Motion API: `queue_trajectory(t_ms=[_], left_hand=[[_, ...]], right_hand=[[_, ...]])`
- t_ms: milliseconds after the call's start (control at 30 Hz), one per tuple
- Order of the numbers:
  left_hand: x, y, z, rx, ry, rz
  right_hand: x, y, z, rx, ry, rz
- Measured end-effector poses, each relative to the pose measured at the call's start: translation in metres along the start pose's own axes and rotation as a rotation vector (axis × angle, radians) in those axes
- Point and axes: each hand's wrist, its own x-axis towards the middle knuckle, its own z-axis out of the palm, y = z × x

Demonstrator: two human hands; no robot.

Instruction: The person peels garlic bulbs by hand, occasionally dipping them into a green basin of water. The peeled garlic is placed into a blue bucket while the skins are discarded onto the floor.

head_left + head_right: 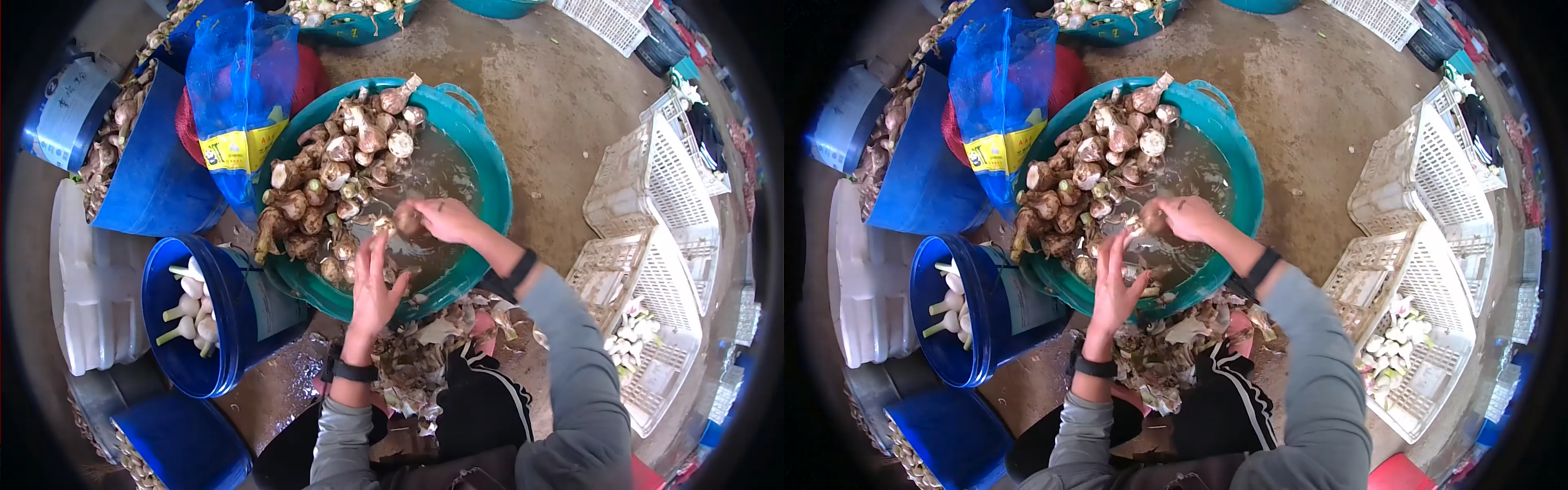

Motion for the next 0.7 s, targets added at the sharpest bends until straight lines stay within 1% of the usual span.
queue_trajectory(t_ms=[33,67,100,133,167,200,233,300,333,367,433,467,500,567,600,633,700], left_hand=[[0.003,0.013,-0.006,0.037,0.028,0.106],[0.005,0.025,-0.011,0.073,0.057,0.213],[0.006,0.034,-0.013,-0.032,-0.042,0.237],[0.003,0.038,-0.013,-0.139,-0.03,0.213],[-0.002,0.043,-0.012,-0.245,-0.018,0.19],[-0.008,0.05,-0.01,-0.107,0.048,0.237],[-0.017,0.058,-0.005,-0.113,0.048,0.241],[-0.031,0.067,0.007,-0.342,0.061,0.029],[-0.039,0.069,0.015,-0.294,0.098,0.022],[-0.048,0.069,0.021,-0.297,0.091,0.015],[-0.066,0.077,0.029,-0.185,0.082,-0.033],[-0.072,0.073,0.033,-0.016,0.136,0.103],[-0.076,0.077,0.033,0.012,0.141,0.122],[-0.081,0.082,0.034,0.039,0.104,0.001],[-0.082,0.088,0.033,0.129,0.113,0.011],[-0.083,0.089,0.034,0.194,0.127,0.059],[-0.082,0.095,0.033,0.287,0.198,0.137]], right_hand=[[-0.021,-0.021,-0.03,-0.001,-0.007,0.005],[-0.045,-0.046,-0.069,0.22,-0.045,-0.03],[-0.062,-0.062,-0.09,0.439,-0.077,-0.066],[-0.073,-0.064,-0.088,0.435,-0.073,-0.062],[-0.084,-0.063,-0.082,0.872,-0.101,0.027],[-0.095,-0.062,-0.077,1.304,-0.127,0.117],[-0.107,-0.071,-0.071,1.298,-0.123,0.121],[-0.125,-0.092,-0.055,1.535,0.247,0.21],[-0.131,-0.093,-0.043,1.532,0.273,0.261],[-0.139,-0.09,-0.035,1.534,0.272,0.271],[-0.153,-0.091,-0.028,1.104,0.26,0.278],[-0.155,-0.084,-0.018,1.117,0.221,0.274],[-0.158,-0.082,-0.018,1.117,0.223,0.286],[-0.164,-0.082,-0.014,0.997,0.176,0.154],[-0.164,-0.085,-0.014,0.956,0.219,0.182],[-0.168,-0.088,-0.015,0.959,0.214,0.193],[-0.17,-0.098,-0.027,0.716,0.453,0.127]])
